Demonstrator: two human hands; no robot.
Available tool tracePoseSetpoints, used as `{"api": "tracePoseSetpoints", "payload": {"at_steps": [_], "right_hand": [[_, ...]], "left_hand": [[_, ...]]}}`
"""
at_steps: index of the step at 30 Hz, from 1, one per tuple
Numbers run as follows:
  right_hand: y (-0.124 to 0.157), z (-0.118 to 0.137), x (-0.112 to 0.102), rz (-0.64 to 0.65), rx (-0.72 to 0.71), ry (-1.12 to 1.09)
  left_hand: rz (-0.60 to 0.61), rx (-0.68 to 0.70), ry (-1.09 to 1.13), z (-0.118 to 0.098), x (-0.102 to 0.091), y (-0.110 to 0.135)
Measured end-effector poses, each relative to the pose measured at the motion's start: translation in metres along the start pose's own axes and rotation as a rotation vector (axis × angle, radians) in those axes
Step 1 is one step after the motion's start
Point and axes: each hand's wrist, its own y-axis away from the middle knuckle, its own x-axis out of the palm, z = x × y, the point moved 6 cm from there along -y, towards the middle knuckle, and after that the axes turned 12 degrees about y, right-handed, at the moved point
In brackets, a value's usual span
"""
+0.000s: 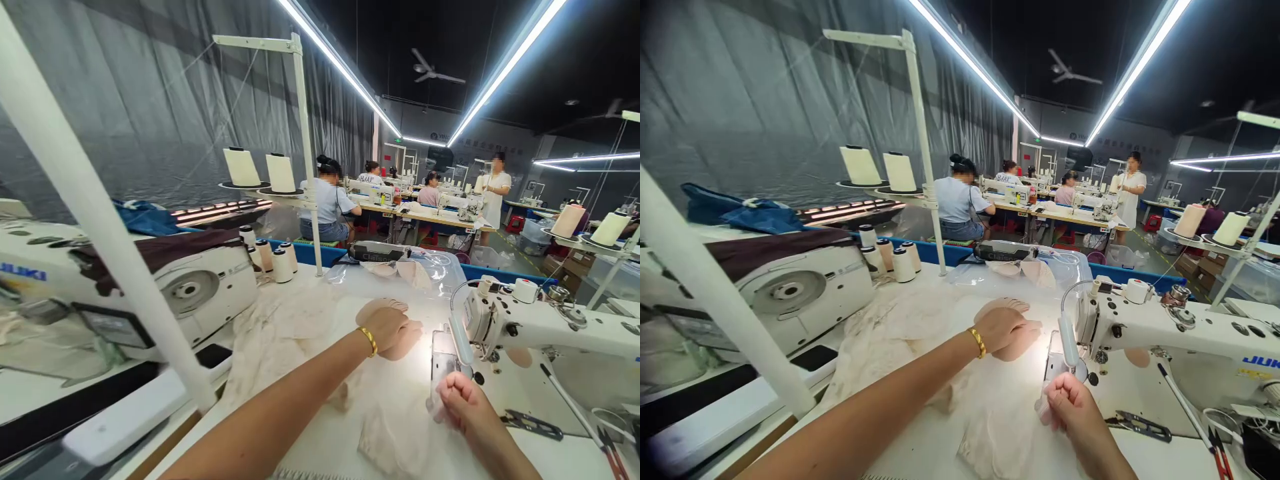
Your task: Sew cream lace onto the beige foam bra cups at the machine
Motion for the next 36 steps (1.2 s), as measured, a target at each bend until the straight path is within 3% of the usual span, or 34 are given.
{"api": "tracePoseSetpoints", "payload": {"at_steps": [5, 10, 13, 15, 20, 24, 29, 32, 34, 36], "right_hand": [[-0.008, -0.004, 0.002, -0.025, -0.002, 0.007], [-0.016, -0.009, 0.002, -0.047, -0.047, -0.027], [-0.014, -0.004, 0.002, -0.046, -0.061, -0.028], [-0.009, 0.004, 0.002, -0.051, -0.061, -0.017], [0.007, 0.023, -0.005, -0.067, -0.035, -0.029], [0.013, 0.025, -0.008, -0.047, -0.007, -0.05], [0.025, 0.039, -0.003, -0.08, -0.085, 0.224], [0.037, 0.057, 0.006, -0.058, -0.157, 0.39], [0.046, 0.069, 0.012, -0.009, -0.199, 0.455], [0.053, 0.076, 0.011, -0.006, -0.221, 0.493]], "left_hand": [[-0.03, -0.021, -0.1, -0.006, -0.004, -0.002], [-0.188, -0.053, -0.11, -0.016, -0.032, -0.001], [-0.298, -0.107, -0.069, -0.024, -0.054, 0.015], [-0.303, -0.134, 0.022, -0.034, -0.058, 0.034], [-0.119, -0.188, 0.46, -0.068, -0.031, 0.087], [-0.044, -0.221, 0.454, -0.087, -0.01, 0.109], [-0.017, -0.169, 0.326, -0.099, 0.003, 0.106], [-0.048, 0.069, 0.403, -0.117, -0.003, 0.096], [0.066, 0.204, 0.573, -0.127, -0.002, 0.089], [0.299, 0.202, 0.737, -0.129, 0.006, 0.085]]}}
